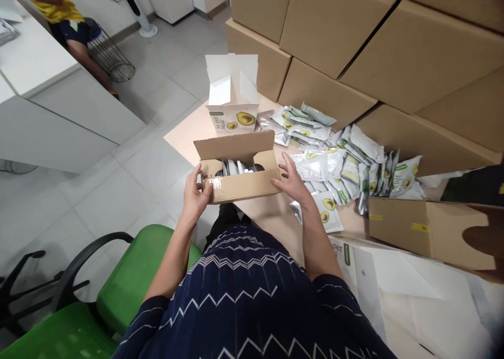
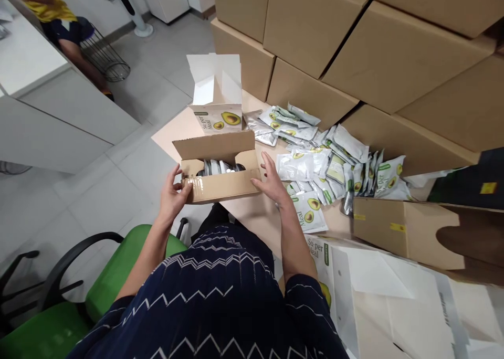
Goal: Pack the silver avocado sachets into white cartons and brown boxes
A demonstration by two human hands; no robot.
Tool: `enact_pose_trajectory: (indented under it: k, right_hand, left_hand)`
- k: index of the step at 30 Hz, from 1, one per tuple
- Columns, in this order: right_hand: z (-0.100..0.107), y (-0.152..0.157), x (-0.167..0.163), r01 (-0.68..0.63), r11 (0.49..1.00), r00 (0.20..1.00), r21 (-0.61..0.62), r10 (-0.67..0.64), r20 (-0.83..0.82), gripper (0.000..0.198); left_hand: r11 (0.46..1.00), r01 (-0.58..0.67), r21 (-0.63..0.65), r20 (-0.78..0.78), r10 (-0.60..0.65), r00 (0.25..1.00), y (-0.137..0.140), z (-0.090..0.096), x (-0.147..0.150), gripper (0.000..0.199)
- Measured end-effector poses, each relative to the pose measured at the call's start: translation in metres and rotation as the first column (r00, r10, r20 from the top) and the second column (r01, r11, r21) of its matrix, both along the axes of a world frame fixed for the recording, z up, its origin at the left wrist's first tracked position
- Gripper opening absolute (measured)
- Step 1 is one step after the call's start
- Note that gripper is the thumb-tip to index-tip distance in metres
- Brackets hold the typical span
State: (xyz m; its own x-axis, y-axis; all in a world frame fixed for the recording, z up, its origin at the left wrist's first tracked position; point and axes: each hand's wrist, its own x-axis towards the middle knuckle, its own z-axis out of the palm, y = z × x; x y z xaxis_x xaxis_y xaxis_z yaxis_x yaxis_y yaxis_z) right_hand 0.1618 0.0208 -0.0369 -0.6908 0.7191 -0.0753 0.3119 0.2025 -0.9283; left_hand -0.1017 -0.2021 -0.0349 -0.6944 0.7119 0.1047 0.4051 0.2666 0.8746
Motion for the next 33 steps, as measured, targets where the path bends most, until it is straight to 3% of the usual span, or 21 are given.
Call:
enact_pose_trajectory:
  k: [6,9,11,13,16,20,23,26,28,30,33]
  right_hand:
    - [0.004,0.016,-0.004,-0.107,0.983,0.989,-0.147,0.121,0.088,0.108]
    - [-0.001,0.025,-0.009,-0.175,0.969,0.981,-0.173,0.186,0.050,0.115]
    - [-0.002,0.033,-0.017,-0.199,0.967,0.978,-0.158,0.206,0.031,0.120]
    - [-0.002,0.041,-0.027,-0.208,0.972,0.978,-0.105,0.210,0.010,0.125]
    - [0.001,0.047,-0.038,-0.214,0.977,0.976,-0.003,0.214,-0.033,0.128]
    - [0.002,0.046,-0.036,-0.179,0.982,0.983,0.058,0.181,-0.033,0.127]
    - [0.001,0.041,-0.025,-0.155,0.981,0.987,0.118,0.159,-0.025,0.105]
    - [-0.001,0.037,-0.015,-0.168,0.968,0.984,0.187,0.178,-0.034,0.064]
    - [-0.004,0.035,-0.011,-0.178,0.968,0.982,0.178,0.186,-0.029,0.054]
    - [-0.008,0.032,-0.008,-0.186,0.973,0.982,0.134,0.188,-0.003,0.055]
    - [-0.014,0.027,-0.005,-0.181,0.982,0.983,0.059,0.178,0.043,0.060]
  left_hand:
    - [0.972,-0.006,-0.234,-0.231,-0.049,0.972,0.005,0.017,0.007,0.078]
    - [0.940,-0.056,-0.335,-0.262,-0.036,0.964,0.007,0.017,-0.005,0.105]
    - [0.925,-0.002,-0.379,-0.212,-0.085,0.974,0.010,0.016,-0.022,0.126]
    - [0.923,0.114,-0.367,-0.154,-0.181,0.971,0.014,0.014,-0.039,0.141]
    - [0.921,0.258,-0.292,-0.133,-0.306,0.943,0.019,0.013,-0.054,0.147]
    - [0.939,0.259,-0.227,-0.196,-0.304,0.932,0.016,0.012,-0.050,0.146]
    - [0.959,0.208,-0.193,-0.249,-0.253,0.935,0.008,0.011,-0.042,0.136]
    - [0.945,0.237,-0.225,-0.320,-0.302,0.898,0.001,0.010,-0.036,0.087]
    - [0.928,0.254,-0.274,-0.374,-0.346,0.861,-0.002,0.011,-0.032,0.054]
    - [0.915,0.243,-0.322,-0.411,-0.366,0.835,-0.004,0.013,-0.024,0.046]
    - [0.896,0.208,-0.392,-0.416,-0.375,0.828,-0.004,0.015,-0.007,0.057]
